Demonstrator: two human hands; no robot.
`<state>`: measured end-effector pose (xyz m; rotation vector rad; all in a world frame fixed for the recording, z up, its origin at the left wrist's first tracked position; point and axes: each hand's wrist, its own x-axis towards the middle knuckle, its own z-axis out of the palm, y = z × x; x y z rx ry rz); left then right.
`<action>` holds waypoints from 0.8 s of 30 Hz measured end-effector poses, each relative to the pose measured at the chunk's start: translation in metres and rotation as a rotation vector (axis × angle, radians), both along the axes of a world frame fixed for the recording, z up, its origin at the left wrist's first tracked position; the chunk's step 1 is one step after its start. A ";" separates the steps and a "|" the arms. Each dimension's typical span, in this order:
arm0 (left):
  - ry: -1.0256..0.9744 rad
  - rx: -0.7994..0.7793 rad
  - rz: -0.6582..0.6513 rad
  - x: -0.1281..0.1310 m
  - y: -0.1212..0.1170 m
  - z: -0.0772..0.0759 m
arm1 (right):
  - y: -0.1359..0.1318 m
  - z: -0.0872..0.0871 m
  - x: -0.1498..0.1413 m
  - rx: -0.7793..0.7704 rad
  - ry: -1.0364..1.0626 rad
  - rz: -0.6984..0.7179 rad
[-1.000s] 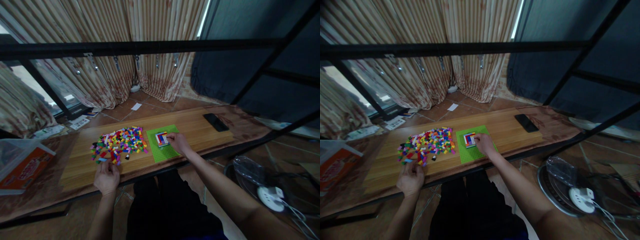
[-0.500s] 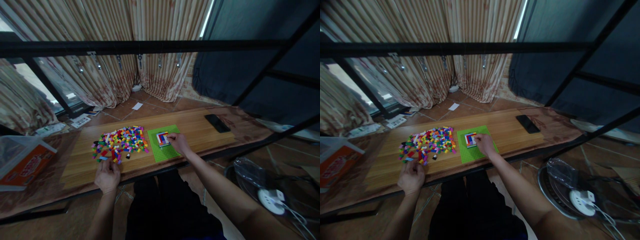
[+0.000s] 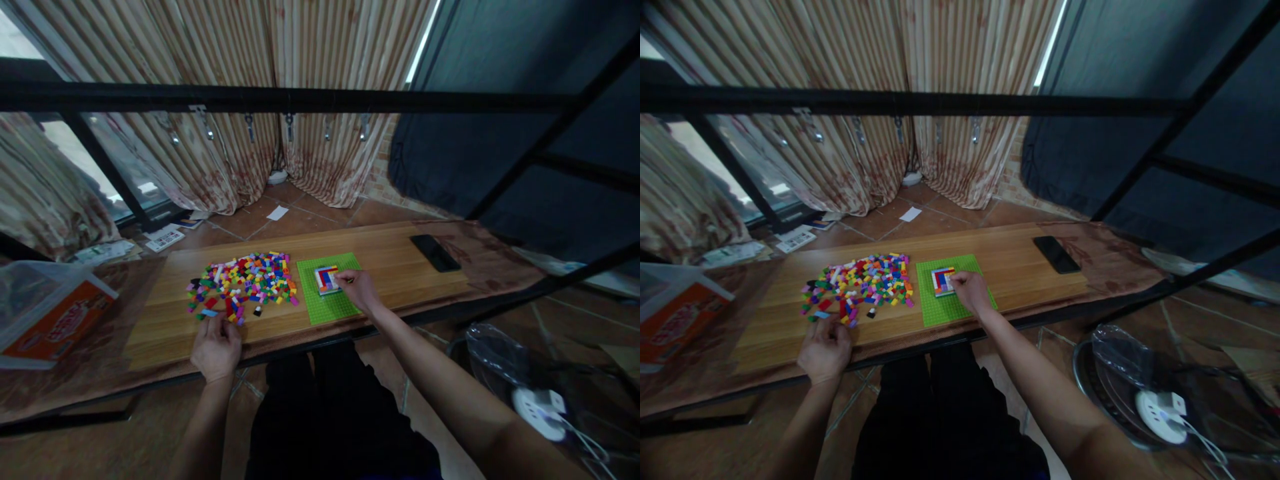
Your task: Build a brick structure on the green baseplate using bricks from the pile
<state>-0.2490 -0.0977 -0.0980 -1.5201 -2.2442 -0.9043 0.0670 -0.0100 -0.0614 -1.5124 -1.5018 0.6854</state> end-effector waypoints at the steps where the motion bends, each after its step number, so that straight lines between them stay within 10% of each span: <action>1: 0.003 0.005 0.006 0.001 0.000 0.001 | 0.000 0.001 0.001 0.007 0.006 0.009; 10: 0.018 0.020 -0.016 0.001 -0.001 0.001 | -0.027 0.006 -0.011 0.145 0.154 -0.054; 24: -0.029 -0.015 -0.041 0.004 -0.005 0.004 | -0.052 0.009 -0.093 0.127 -0.309 0.390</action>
